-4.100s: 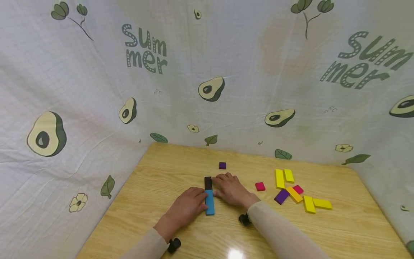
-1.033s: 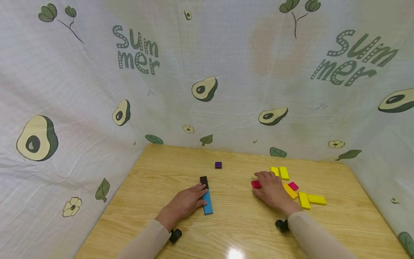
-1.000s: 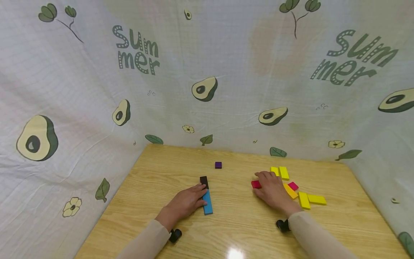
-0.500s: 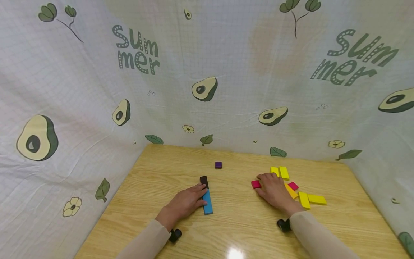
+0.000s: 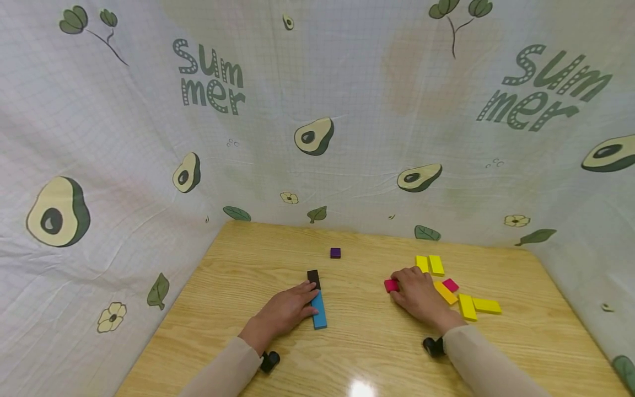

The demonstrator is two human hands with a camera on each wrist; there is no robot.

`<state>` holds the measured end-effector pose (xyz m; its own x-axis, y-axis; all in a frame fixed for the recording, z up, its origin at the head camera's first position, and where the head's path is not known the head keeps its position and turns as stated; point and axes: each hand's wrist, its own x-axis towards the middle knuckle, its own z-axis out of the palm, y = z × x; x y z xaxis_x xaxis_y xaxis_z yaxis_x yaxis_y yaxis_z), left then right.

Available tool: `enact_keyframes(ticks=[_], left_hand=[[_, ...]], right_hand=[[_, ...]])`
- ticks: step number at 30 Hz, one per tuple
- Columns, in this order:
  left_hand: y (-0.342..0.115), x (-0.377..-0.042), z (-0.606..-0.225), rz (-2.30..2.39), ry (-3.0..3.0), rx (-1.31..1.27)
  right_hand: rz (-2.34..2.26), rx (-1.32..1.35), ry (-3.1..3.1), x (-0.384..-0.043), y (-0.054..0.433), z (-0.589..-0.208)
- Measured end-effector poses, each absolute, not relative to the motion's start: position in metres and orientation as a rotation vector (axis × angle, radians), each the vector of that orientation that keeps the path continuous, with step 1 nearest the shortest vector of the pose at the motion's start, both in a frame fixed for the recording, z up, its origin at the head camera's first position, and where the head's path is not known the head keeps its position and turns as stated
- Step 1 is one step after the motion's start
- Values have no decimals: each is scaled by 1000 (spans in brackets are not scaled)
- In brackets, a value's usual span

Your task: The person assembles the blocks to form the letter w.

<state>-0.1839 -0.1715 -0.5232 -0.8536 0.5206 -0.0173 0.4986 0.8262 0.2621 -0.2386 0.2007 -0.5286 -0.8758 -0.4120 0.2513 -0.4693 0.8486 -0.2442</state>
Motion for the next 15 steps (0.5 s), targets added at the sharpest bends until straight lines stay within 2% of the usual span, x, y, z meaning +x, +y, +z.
enact_keyframes(ticks=[15], left_hand=[[-171,-183,-521,395,2905,788]], right_hand=[[344,747,-2816,-235,194,-528]])
